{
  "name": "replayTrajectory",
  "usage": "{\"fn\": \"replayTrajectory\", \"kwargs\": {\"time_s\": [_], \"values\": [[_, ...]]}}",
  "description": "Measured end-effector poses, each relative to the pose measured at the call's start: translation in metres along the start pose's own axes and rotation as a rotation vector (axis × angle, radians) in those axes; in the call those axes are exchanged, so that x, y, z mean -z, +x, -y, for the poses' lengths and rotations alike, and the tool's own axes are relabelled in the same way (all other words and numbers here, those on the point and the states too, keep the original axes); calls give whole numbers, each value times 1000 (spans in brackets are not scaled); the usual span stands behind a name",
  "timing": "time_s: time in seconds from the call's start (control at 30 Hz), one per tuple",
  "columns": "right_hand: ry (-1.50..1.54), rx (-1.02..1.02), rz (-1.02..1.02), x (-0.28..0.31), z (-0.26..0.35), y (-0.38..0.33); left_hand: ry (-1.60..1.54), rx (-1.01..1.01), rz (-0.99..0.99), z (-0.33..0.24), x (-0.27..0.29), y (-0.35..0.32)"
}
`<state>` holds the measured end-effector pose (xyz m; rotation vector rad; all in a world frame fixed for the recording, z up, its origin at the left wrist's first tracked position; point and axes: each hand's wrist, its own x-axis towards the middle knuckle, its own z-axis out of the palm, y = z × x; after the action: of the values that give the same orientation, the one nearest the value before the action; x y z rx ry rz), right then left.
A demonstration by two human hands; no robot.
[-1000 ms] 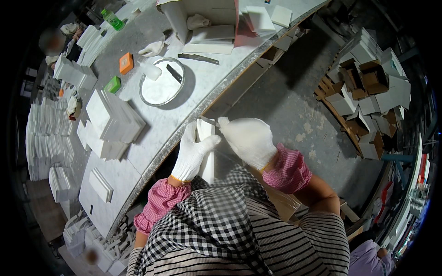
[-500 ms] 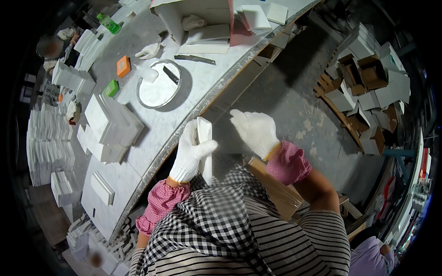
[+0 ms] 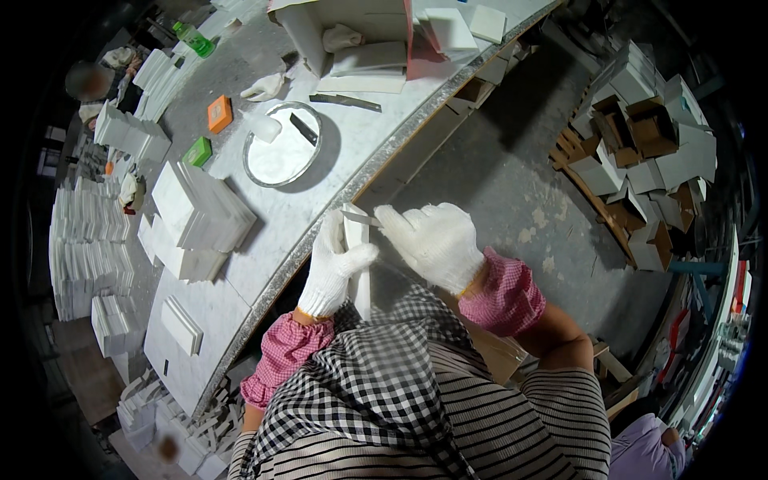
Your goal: The person picks up white rectangular blocks from a stack, places them on a metal table, and uses a knife to trim the edges. The person repeats this process for multiple blocks, stacking the trimmed pieces on the table.
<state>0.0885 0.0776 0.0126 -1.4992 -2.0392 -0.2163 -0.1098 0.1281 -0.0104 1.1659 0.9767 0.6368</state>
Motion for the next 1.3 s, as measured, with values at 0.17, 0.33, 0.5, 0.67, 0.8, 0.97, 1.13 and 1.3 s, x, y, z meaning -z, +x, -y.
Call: {"fn": "replayTrajectory", "kwargs": {"time_s": [0.17,0.33,0.5,0.67,0.8,0.97,1.13,1.3], "values": [[-61,40,39,-20,-15,-4,-172,73,16,1,-4,-2],[-163,-234,370,-62,-51,-32,-141,12,46,2,2,-6],[64,-414,453,-60,-64,-43,27,-101,-31,-10,10,-1],[785,-860,481,-34,-38,-5,156,-183,-125,-1,21,0],[1160,-875,462,-18,-15,20,153,-193,-143,1,26,0],[1324,-893,553,-19,3,39,164,-202,-145,-8,28,-6],[1142,-811,765,-43,-5,42,224,-238,-172,-8,36,-6],[890,-759,558,-57,-11,55,-204,-161,-256,-8,47,2]]}}
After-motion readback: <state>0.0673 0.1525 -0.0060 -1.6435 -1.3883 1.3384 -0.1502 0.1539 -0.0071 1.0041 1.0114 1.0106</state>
